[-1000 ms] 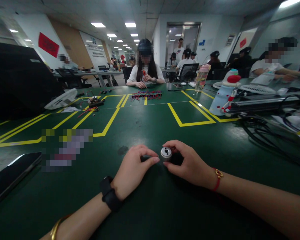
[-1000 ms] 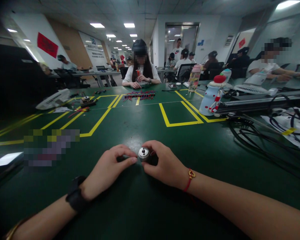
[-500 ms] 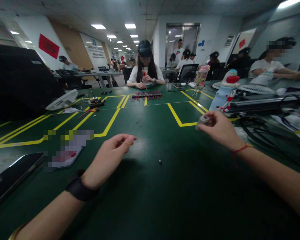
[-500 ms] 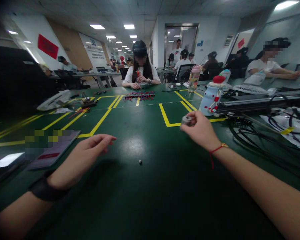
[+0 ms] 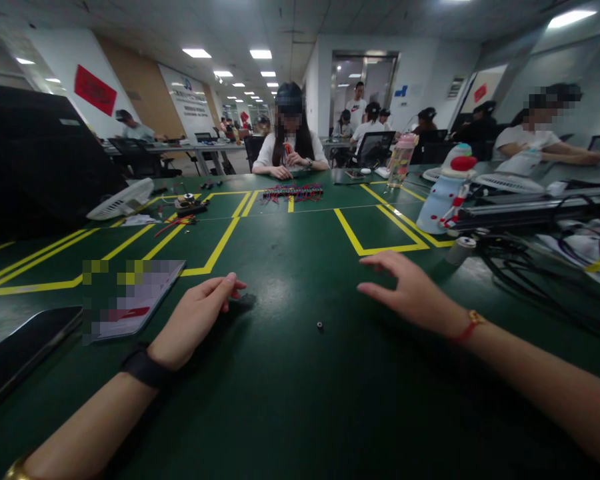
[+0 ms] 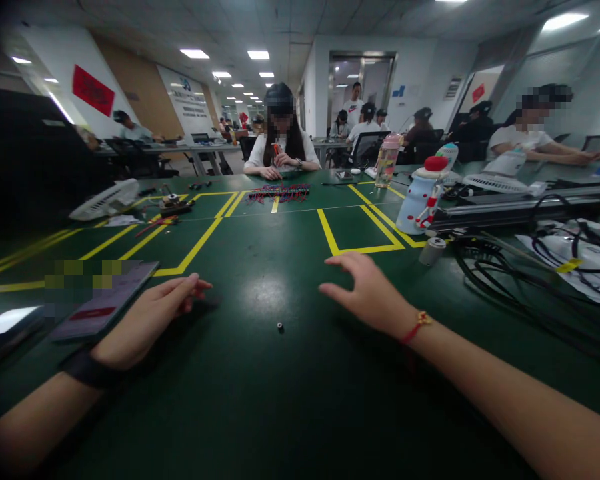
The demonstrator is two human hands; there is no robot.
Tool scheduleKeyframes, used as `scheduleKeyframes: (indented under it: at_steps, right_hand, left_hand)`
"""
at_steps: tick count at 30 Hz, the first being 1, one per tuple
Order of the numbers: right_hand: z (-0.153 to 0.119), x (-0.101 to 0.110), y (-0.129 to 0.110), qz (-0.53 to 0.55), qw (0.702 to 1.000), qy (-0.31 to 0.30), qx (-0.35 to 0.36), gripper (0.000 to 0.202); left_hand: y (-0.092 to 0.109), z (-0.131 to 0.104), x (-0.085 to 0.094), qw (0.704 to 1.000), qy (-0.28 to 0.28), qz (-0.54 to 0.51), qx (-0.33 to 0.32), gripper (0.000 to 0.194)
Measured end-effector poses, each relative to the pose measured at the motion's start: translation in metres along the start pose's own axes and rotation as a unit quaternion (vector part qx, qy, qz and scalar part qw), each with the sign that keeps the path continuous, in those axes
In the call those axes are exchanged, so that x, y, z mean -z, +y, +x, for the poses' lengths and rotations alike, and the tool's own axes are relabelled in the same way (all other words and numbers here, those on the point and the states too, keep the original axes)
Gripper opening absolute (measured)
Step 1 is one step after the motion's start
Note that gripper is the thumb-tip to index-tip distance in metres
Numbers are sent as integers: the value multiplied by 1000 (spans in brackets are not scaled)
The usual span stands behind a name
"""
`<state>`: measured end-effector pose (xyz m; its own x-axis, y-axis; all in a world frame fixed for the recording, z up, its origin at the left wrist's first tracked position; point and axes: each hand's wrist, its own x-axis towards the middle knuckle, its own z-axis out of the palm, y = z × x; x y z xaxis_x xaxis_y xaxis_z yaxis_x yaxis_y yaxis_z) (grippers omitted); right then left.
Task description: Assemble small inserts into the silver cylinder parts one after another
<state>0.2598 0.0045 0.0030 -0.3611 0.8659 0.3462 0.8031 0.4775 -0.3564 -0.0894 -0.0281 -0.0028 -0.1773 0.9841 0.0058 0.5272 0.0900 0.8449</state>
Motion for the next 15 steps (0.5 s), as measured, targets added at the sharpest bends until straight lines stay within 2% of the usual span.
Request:
scheduleKeyframes:
  at_steps: [2, 4, 7, 10, 13, 14, 15]
  right_hand:
    - [-7, -22, -37, 73, 990, -72, 92, 50]
    - [-13, -36, -60, 90, 981, -98, 141, 38]
    - [-9, -33, -61, 92, 981, -85, 147, 21]
    - [6, -4, -26, 66, 995, 14, 77, 23]
    - [19, 36, 35, -64, 985, 154, -48, 27]
    - [22, 48, 56, -131, 972, 170, -93, 27]
    - [22, 59, 77, -185, 960, 159, -140, 28]
  left_hand:
    - [0, -1, -1, 1000, -2, 10, -6, 49]
    - [0, -2, -1, 1000, -2, 20, -11, 48]
    - [0, -2, -1, 999, -2, 35, -10, 47]
    - [-1, -2, -1, 999, -6, 42, -8, 48]
    - [-2, -2, -1, 999, -7, 40, -17, 47]
    - [-2, -2, -1, 999, -7, 41, -19, 46]
    - [-3, -2, -1, 999, -9, 43, -20, 46]
